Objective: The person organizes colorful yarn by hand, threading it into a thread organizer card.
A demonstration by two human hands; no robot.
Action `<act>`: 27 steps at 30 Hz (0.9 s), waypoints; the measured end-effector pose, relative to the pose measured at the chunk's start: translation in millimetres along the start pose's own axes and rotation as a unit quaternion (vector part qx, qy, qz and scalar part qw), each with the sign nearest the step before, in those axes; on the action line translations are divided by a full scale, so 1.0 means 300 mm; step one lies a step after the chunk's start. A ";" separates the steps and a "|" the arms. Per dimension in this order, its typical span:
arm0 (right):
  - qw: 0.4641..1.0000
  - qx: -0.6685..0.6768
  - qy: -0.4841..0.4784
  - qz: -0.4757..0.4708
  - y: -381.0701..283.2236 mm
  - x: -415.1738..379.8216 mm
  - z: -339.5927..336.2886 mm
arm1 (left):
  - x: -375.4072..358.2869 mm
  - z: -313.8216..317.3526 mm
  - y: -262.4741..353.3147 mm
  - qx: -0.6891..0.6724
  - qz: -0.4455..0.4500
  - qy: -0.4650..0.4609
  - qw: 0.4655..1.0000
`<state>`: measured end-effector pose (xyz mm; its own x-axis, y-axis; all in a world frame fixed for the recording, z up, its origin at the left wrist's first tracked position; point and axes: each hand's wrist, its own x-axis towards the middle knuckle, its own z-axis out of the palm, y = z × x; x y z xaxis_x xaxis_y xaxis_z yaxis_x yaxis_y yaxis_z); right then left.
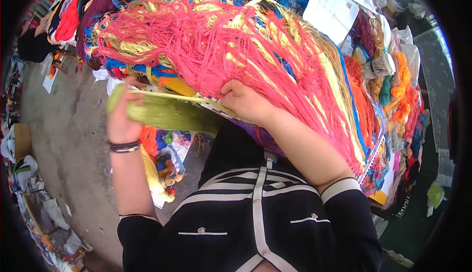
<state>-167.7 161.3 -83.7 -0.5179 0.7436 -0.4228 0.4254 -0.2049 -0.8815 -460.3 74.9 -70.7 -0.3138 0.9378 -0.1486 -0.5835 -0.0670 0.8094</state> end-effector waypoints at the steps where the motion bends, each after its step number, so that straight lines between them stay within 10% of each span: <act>1: 1.000 0.000 0.000 -0.001 0.004 0.002 0.001 | 0.001 -0.045 0.055 -0.051 0.031 0.025 0.998; 4: 0.998 0.068 -0.005 0.015 0.023 0.007 0.011 | -0.032 0.004 0.153 -0.096 0.156 0.114 0.976; 12: 0.964 -0.041 0.063 -0.254 -0.144 -0.196 0.097 | -0.250 0.188 -0.135 0.121 -0.097 -0.089 0.984; 27: 0.942 0.319 -0.062 -0.085 -0.151 -0.294 0.096 | -0.314 0.357 -0.194 -0.014 -0.146 -0.154 0.977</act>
<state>-162.6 86.8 -12.6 -0.6382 0.7277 -0.2512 -0.1835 -0.4607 -0.8684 -316.7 27.0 -42.9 0.1059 0.9762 -0.1891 -0.6367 0.2126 0.7412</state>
